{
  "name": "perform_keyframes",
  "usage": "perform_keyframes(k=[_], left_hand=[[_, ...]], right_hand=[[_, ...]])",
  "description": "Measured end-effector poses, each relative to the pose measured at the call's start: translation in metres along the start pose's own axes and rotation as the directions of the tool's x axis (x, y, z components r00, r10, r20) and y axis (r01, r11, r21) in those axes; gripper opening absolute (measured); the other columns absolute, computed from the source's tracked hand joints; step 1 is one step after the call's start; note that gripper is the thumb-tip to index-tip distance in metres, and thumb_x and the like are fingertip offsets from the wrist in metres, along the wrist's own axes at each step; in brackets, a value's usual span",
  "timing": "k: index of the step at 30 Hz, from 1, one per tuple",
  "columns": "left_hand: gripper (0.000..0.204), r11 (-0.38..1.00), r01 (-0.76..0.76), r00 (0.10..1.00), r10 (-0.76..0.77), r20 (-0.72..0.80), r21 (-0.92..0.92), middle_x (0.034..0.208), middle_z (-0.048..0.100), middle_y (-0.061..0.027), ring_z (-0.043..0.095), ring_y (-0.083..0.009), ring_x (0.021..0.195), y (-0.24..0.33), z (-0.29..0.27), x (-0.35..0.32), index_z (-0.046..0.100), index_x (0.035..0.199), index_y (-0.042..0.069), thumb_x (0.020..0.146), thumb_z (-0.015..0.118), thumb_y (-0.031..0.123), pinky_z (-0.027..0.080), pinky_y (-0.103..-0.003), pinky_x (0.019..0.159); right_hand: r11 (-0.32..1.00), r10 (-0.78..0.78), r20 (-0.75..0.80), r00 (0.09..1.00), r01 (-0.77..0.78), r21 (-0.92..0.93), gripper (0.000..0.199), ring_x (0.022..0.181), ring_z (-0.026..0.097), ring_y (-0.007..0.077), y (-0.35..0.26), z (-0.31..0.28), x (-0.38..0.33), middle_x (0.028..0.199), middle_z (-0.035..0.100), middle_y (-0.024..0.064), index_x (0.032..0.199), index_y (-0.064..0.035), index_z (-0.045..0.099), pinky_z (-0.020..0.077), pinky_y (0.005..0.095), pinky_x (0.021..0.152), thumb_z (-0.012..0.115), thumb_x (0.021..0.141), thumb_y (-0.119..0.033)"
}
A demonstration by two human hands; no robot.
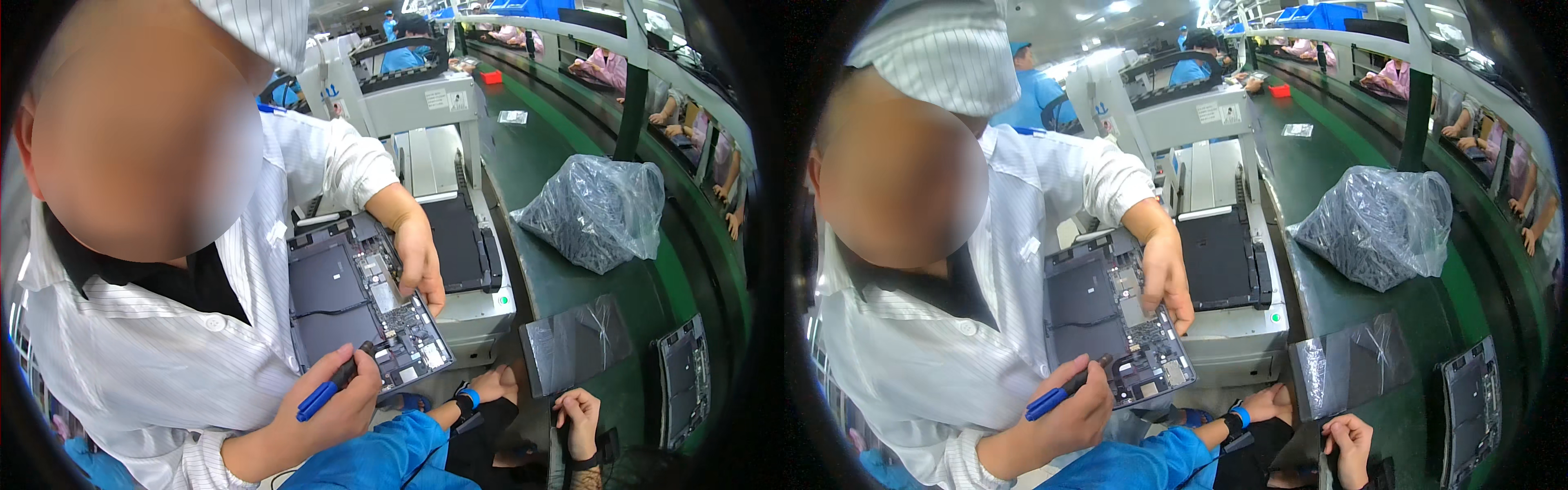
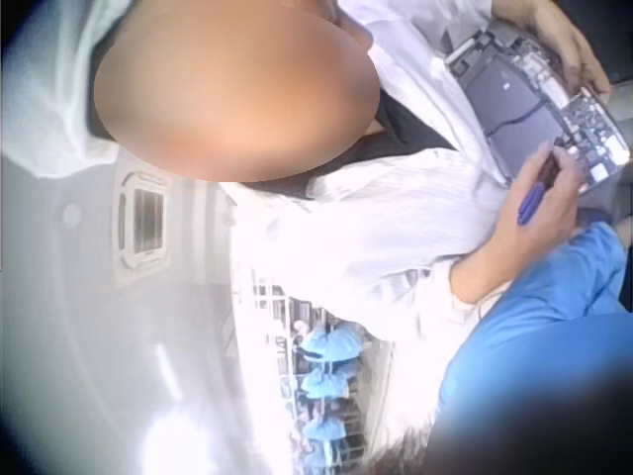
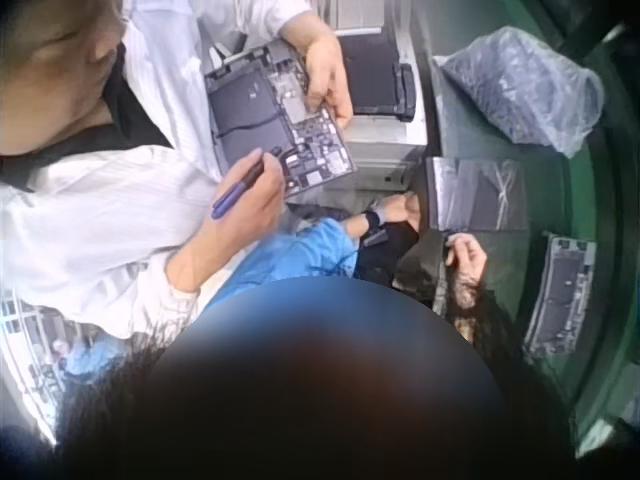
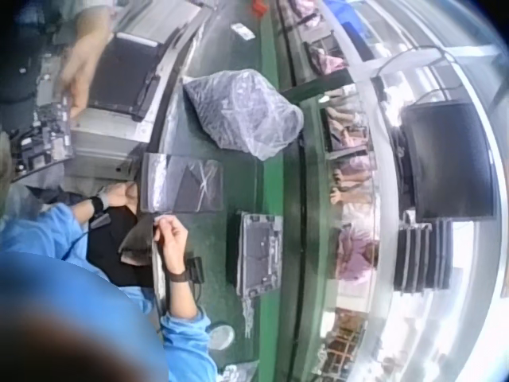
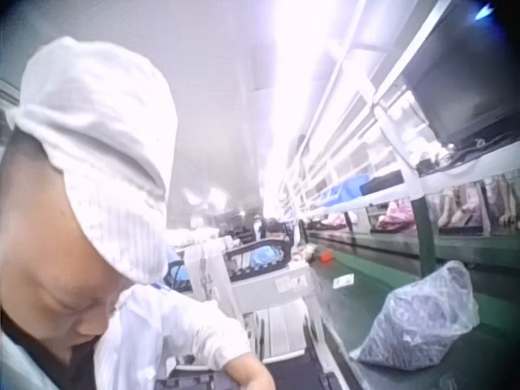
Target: Assembling internal components of a tablet or laptop device on a factory production line.
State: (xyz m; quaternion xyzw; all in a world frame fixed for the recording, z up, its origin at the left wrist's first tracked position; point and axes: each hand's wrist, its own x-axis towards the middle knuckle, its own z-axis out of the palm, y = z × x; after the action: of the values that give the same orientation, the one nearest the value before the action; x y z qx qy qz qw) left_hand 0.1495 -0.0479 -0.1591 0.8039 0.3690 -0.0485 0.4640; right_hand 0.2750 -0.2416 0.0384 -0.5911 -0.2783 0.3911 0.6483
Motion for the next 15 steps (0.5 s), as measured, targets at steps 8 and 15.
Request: perform_keyframes(k=[8, 15], left_hand=[[0.091, 0.996, 0.041, 0.999, -0.040, -0.023, 0.081, 0.131, 0.056, -0.0266, 0.054, -0.0418, 0.122, 0.000, -0.001, -0.002, 0.034, 0.148, 0.008, 0.079, 0.061, 0.063, 0.043, -0.046, 0.101], [0.088, 0.995, 0.017, 0.999, -0.013, -0.045, 0.096, 0.131, 0.057, -0.0260, 0.054, -0.0416, 0.121, -0.013, 0.009, 0.006, 0.036, 0.147, 0.010, 0.079, 0.061, 0.061, 0.044, -0.046, 0.100]], right_hand=[[0.999, -0.021, 0.050, 0.999, 0.022, -0.038, 0.017, 0.050, 0.053, 0.0085, 0.007, 0.002, -0.006, 0.069, 0.061, 0.0058, 0.083, 0.0046, 0.063, 0.0411, 0.0217, 0.049, 0.056, 0.095, -0.005], [0.989, -0.009, 0.063, 0.998, 0.018, -0.145, 0.015, 0.049, 0.053, 0.0069, 0.005, 0.007, -0.007, 0.057, 0.057, 0.0014, 0.084, 0.0040, 0.064, 0.0403, 0.0212, 0.047, 0.059, 0.094, -0.006]])
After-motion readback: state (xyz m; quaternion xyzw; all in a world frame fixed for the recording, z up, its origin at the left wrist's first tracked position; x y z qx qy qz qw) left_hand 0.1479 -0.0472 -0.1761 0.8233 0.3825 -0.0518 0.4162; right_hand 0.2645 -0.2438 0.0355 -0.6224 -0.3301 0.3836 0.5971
